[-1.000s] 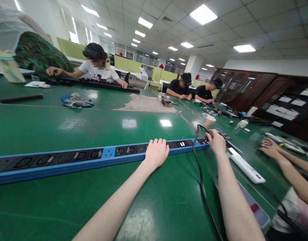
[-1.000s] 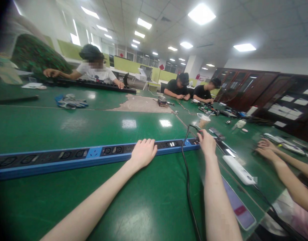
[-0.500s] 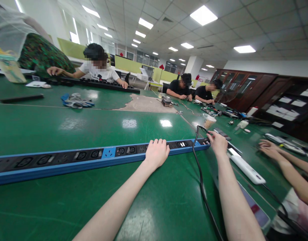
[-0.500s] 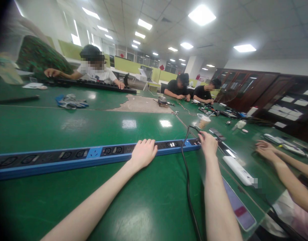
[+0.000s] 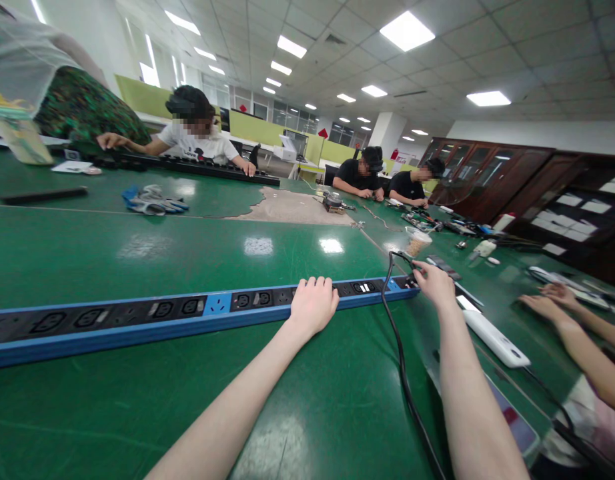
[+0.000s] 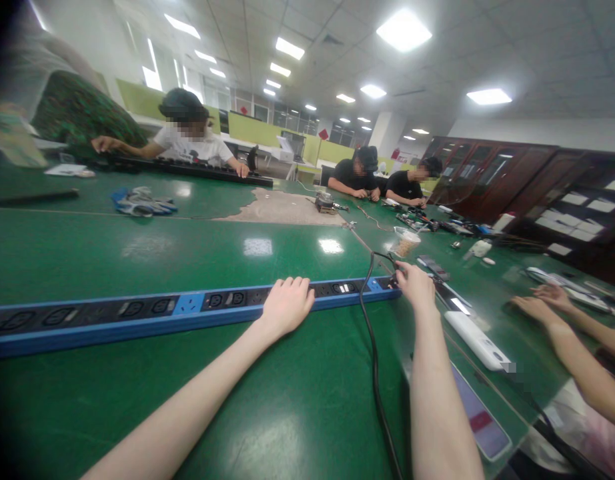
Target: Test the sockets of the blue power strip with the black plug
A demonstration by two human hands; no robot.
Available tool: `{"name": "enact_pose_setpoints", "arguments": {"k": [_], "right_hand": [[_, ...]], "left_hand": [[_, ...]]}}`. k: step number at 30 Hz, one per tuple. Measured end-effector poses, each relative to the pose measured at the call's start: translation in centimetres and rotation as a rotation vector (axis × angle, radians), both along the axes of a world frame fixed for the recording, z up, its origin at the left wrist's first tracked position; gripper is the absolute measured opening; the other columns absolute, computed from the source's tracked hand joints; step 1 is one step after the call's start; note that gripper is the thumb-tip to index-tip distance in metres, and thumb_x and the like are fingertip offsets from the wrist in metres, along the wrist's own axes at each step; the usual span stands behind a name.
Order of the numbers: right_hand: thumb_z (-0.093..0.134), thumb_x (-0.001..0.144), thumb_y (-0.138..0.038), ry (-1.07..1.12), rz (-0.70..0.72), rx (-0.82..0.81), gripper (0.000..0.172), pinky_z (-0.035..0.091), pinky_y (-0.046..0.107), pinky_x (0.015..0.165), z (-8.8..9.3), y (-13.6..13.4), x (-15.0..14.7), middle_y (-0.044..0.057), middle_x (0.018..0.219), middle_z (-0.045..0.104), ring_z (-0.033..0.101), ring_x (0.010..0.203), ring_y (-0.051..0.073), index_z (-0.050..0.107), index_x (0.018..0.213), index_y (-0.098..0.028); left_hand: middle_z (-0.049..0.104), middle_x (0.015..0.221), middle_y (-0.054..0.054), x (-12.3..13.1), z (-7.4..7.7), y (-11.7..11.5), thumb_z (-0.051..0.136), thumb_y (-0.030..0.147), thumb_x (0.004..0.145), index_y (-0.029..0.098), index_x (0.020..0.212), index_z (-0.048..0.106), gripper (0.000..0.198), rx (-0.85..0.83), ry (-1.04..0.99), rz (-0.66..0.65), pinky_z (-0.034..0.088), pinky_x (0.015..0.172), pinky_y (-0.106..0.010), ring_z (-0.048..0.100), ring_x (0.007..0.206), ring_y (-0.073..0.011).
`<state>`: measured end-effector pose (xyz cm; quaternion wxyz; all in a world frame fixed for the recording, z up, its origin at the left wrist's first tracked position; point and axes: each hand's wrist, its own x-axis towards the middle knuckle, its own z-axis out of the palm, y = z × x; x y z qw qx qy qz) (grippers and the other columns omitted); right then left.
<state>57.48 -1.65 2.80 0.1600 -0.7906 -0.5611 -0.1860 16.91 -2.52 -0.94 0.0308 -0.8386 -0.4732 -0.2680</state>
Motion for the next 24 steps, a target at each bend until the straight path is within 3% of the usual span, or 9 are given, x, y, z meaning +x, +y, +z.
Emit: {"name": "enact_pose_setpoints", "arguments": {"k": [6, 24], "right_hand": [[0.065, 0.087, -0.048, 0.002, -0.118, -0.137, 0.038, 0.052, 0.042, 0.083, 1.0, 1.0, 1.4, 0.015, 0.101, 0.077, 0.071, 0.098, 0.033, 0.079, 0.111, -0.021], [0.07, 0.085, -0.039, 0.04, -0.213, -0.197, 0.037, 0.056, 0.048, 0.091, 1.6, 2.8, -1.7, 0.02, 0.114, 0.075, 0.071, 0.106, 0.036, 0.081, 0.118, -0.025]], "left_hand": [[0.072, 0.108, -0.013, 0.1, -0.3, 0.1, 0.036, 0.037, 0.107, 0.018, 0.108, 0.065, 0.036, 0.009, -0.012, 0.002, 0.041, 0.093, -0.044, 0.063, 0.103, -0.0286], [0.072, 0.108, -0.013, 0.0, -0.5, 0.3, 0.036, 0.037, 0.107, 0.017, 0.108, 0.065, 0.036, 0.005, -0.012, -0.004, 0.041, 0.092, -0.044, 0.063, 0.103, -0.0289]]}}
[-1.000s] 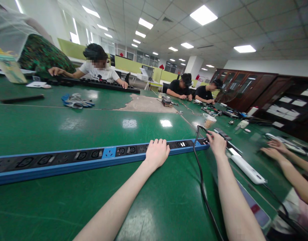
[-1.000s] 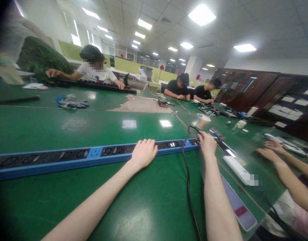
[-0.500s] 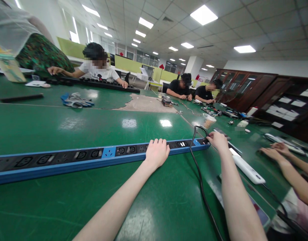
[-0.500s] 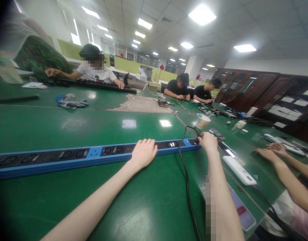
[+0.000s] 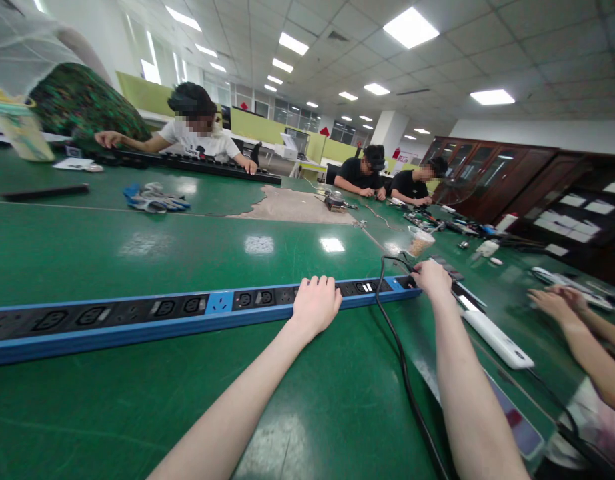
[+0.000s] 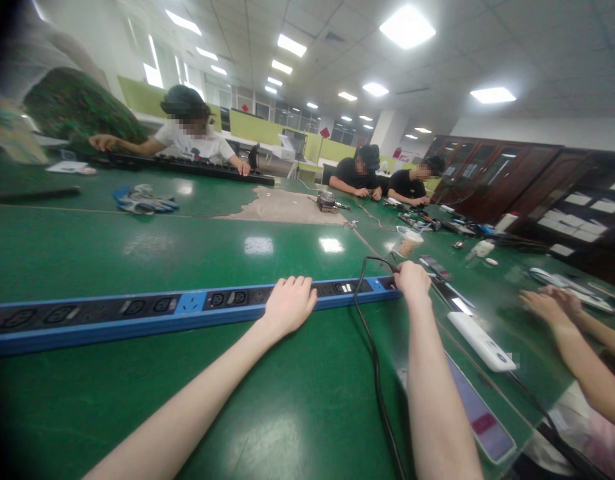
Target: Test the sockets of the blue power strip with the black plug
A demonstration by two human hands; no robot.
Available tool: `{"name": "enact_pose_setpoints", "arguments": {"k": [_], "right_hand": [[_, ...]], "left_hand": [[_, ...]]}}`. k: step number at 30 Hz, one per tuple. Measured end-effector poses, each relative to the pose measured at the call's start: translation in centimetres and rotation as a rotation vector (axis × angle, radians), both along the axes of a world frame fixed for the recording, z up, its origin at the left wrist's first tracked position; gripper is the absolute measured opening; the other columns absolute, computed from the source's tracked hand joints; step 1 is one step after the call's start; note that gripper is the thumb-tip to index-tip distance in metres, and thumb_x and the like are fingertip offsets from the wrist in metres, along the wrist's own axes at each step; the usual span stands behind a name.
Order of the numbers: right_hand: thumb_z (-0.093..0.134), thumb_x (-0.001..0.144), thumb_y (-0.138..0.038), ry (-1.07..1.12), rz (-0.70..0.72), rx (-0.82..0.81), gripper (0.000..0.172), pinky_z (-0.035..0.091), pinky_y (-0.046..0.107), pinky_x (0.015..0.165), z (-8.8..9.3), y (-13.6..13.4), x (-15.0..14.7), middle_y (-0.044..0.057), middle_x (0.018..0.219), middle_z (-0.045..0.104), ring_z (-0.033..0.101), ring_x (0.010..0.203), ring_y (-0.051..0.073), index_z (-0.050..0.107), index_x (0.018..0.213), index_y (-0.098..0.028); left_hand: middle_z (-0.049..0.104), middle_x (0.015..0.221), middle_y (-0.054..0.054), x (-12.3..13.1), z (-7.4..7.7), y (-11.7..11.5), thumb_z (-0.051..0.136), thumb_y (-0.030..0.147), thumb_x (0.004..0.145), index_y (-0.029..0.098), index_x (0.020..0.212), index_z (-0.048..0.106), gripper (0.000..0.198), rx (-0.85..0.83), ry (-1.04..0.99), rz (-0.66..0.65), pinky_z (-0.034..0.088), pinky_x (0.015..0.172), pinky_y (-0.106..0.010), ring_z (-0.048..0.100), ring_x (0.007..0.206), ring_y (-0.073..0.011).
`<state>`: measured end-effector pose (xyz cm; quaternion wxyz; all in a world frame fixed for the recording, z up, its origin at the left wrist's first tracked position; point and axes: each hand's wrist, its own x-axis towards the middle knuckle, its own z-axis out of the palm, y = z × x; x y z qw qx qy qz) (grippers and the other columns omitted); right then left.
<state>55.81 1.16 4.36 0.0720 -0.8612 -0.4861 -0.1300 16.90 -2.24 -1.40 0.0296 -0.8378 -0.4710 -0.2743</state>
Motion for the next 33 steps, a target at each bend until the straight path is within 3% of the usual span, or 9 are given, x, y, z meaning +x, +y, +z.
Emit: {"name": "enact_pose_setpoints", "arguments": {"k": [4, 9, 14, 18, 23, 28, 33], "right_hand": [[0.073, 0.084, -0.044, 0.007, -0.022, -0.065, 0.038, 0.056, 0.046, 0.092, 0.6, 0.5, 0.8, 0.017, 0.117, 0.075, 0.071, 0.108, 0.035, 0.082, 0.117, -0.029], [0.082, 0.072, -0.049, 0.029, 0.054, -0.192, 0.041, 0.056, 0.042, 0.09, 2.2, 1.4, 2.6, 0.012, 0.114, 0.077, 0.072, 0.105, 0.033, 0.083, 0.109, -0.03], [0.089, 0.063, -0.041, 0.036, 0.058, -0.287, 0.038, 0.057, 0.039, 0.084, 3.5, 3.4, 2.7, 0.014, 0.099, 0.078, 0.074, 0.097, 0.032, 0.082, 0.097, -0.024], [0.089, 0.064, -0.036, 0.04, 0.057, -0.373, 0.03, 0.057, 0.037, 0.085, 3.9, 4.0, 2.2, 0.012, 0.088, 0.076, 0.074, 0.093, 0.029, 0.08, 0.089, -0.022], [0.086, 0.069, -0.041, -0.015, 0.053, -0.349, 0.029, 0.056, 0.04, 0.087, 3.9, 3.5, 2.0, 0.012, 0.096, 0.077, 0.074, 0.099, 0.031, 0.08, 0.092, -0.024], [0.087, 0.066, -0.034, 0.055, 0.036, -0.429, 0.024, 0.057, 0.036, 0.086, 4.3, 4.4, 2.0, 0.01, 0.082, 0.077, 0.074, 0.093, 0.029, 0.08, 0.086, -0.022], [0.088, 0.062, -0.039, -0.004, 0.083, -0.328, 0.03, 0.057, 0.038, 0.084, 3.8, 3.6, 2.3, 0.012, 0.084, 0.077, 0.075, 0.09, 0.03, 0.08, 0.086, -0.021]], "left_hand": [[0.072, 0.107, -0.012, 0.0, 0.0, 0.0, 0.035, 0.037, 0.107, 0.017, 0.108, 0.065, 0.036, 0.01, 0.001, 0.001, 0.041, 0.092, -0.045, 0.063, 0.103, -0.0292], [0.072, 0.107, -0.013, 0.0, 0.1, 0.0, 0.035, 0.038, 0.107, 0.017, 0.106, 0.066, 0.038, 0.007, -0.005, -0.002, 0.041, 0.092, -0.045, 0.064, 0.102, -0.0293], [0.072, 0.108, -0.013, -0.2, 0.2, 0.1, 0.034, 0.038, 0.107, 0.017, 0.108, 0.066, 0.038, -0.01, -0.009, -0.012, 0.041, 0.092, -0.044, 0.064, 0.103, -0.0292], [0.072, 0.109, -0.013, -0.3, 0.3, 0.2, 0.035, 0.039, 0.107, 0.017, 0.109, 0.066, 0.037, -0.029, -0.009, -0.018, 0.041, 0.093, -0.044, 0.064, 0.104, -0.0291], [0.072, 0.108, -0.013, -0.3, 0.2, 0.3, 0.035, 0.039, 0.107, 0.017, 0.107, 0.066, 0.037, -0.02, -0.014, -0.021, 0.041, 0.092, -0.044, 0.064, 0.103, -0.0286], [0.072, 0.109, -0.013, -0.3, 0.1, 0.3, 0.035, 0.039, 0.107, 0.017, 0.108, 0.065, 0.038, -0.022, -0.013, -0.024, 0.042, 0.093, -0.043, 0.064, 0.104, -0.0282], [0.073, 0.11, -0.012, -0.4, 0.4, 0.2, 0.035, 0.039, 0.107, 0.018, 0.11, 0.066, 0.038, -0.035, -0.013, -0.017, 0.042, 0.093, -0.043, 0.064, 0.105, -0.0285]]}}
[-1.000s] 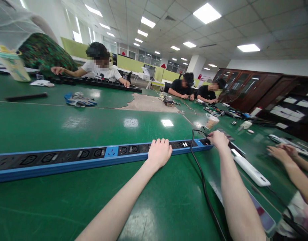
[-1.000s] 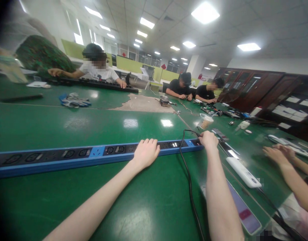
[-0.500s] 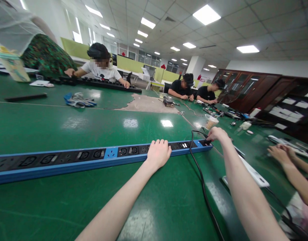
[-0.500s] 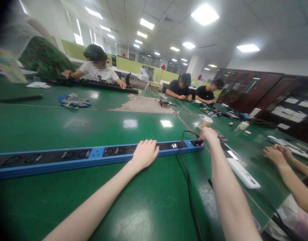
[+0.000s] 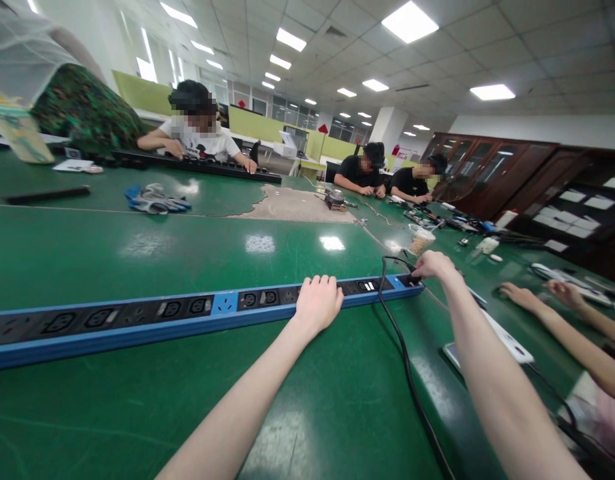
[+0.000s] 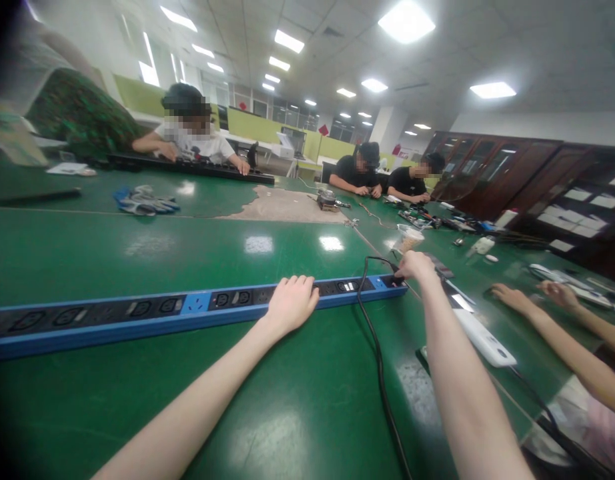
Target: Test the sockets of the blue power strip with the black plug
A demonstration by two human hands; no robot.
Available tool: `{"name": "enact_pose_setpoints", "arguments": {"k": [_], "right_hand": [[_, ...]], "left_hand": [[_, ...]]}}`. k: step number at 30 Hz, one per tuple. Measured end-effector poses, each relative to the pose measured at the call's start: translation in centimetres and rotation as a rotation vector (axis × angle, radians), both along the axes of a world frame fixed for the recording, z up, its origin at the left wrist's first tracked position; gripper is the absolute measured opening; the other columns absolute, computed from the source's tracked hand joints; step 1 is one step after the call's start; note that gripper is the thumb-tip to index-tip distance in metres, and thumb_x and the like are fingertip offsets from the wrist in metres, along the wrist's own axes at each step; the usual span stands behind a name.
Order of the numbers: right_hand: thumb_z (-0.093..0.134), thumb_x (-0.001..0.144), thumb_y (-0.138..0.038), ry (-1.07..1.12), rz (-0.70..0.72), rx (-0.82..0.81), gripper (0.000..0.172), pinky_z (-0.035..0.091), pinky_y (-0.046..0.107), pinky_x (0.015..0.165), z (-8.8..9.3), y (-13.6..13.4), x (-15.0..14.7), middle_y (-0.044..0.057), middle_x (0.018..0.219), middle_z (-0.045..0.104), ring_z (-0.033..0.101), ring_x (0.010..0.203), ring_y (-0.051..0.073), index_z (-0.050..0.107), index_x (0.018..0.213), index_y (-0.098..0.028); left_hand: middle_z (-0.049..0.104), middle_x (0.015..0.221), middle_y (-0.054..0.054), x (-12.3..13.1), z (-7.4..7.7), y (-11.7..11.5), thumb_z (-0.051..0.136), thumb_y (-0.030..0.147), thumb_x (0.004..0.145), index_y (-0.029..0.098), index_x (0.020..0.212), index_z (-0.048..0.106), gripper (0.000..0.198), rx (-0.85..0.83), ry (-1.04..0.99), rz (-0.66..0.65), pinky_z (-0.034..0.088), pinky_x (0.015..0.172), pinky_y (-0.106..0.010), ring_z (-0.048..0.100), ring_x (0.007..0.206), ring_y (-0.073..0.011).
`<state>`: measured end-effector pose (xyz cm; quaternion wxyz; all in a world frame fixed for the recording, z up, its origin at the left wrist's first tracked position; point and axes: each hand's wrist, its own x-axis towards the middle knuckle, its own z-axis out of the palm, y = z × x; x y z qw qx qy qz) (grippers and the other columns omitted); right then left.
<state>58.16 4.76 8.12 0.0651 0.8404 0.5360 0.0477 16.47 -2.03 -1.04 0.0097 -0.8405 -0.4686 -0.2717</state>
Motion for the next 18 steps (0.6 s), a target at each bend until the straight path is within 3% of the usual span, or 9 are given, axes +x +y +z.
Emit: {"name": "enact_pose_setpoints", "arguments": {"k": [9, 18], "right_hand": [[0.085, 0.066, -0.041, 0.073, -0.116, 0.013, 0.03, 0.057, 0.038, 0.086, -0.1, -0.7, -0.4, 0.01, 0.091, 0.077, 0.074, 0.096, 0.03, 0.081, 0.091, -0.025], [0.07, 0.082, -0.051, 0.067, -0.074, 0.215, 0.037, 0.055, 0.036, 0.082, -3.8, -3.8, -0.7, 0.013, 0.108, 0.077, 0.073, 0.099, 0.031, 0.074, 0.105, -0.022]], "left_hand": [[0.072, 0.109, -0.013, 0.0, -0.2, -0.1, 0.034, 0.04, 0.107, 0.017, 0.109, 0.066, 0.039, 0.025, 0.002, 0.011, 0.043, 0.093, -0.044, 0.064, 0.103, -0.0286], [0.071, 0.109, -0.014, -0.1, 0.3, -0.6, 0.036, 0.038, 0.106, 0.016, 0.11, 0.066, 0.037, 0.006, -0.018, 0.0, 0.043, 0.095, -0.044, 0.063, 0.104, -0.0278]]}}
